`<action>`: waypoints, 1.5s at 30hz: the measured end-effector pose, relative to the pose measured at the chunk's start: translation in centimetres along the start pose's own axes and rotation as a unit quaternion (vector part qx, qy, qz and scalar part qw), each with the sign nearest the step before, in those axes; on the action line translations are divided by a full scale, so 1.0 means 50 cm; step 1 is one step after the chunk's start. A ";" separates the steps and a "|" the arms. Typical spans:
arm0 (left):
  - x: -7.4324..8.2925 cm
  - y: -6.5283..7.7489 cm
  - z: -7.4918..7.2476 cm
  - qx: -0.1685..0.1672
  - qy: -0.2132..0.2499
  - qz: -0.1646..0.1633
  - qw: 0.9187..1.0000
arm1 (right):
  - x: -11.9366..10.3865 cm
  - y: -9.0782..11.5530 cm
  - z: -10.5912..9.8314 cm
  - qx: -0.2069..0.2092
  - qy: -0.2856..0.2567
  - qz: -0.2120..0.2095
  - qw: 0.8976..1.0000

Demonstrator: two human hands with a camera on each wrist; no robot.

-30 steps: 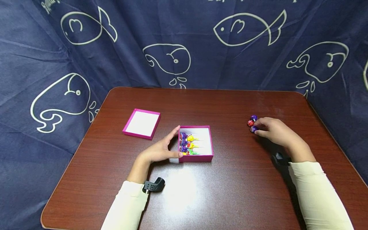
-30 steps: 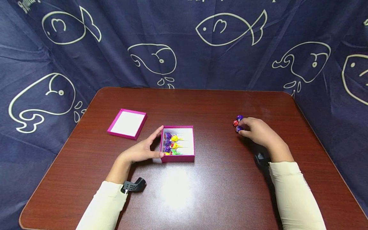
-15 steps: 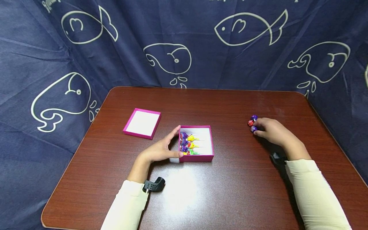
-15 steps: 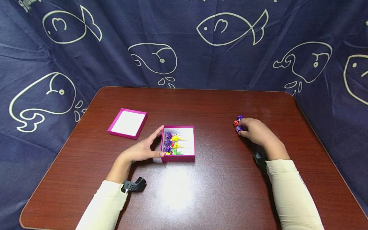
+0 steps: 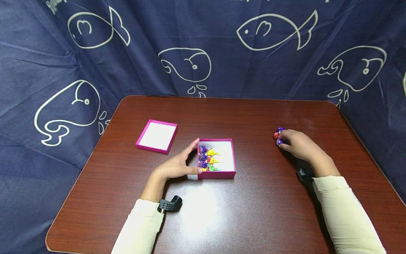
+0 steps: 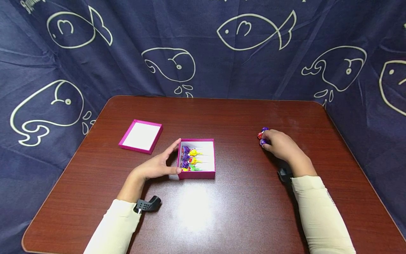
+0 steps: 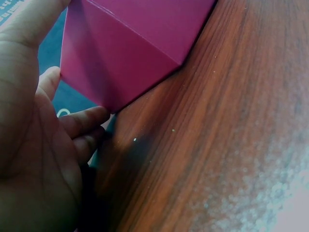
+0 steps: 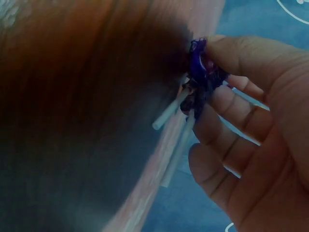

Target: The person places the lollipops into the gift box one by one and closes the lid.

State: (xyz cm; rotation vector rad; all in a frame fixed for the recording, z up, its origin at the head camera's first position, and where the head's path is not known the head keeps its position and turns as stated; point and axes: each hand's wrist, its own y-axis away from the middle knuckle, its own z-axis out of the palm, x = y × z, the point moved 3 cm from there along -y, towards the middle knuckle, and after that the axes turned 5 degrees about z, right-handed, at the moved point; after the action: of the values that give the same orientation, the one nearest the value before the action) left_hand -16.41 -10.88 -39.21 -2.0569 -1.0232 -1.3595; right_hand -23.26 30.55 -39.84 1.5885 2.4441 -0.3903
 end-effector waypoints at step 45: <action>-0.071 -0.020 0.001 0.003 -0.028 0.004 1.000 | -0.165 -0.017 -0.009 -0.048 -0.160 -0.085 0.982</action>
State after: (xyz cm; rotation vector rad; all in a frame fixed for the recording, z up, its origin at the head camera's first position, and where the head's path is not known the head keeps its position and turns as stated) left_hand -17.97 -11.39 -42.48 -2.1031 -1.0390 -1.3004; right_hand -20.71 23.23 -36.79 1.1779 2.3160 -0.5046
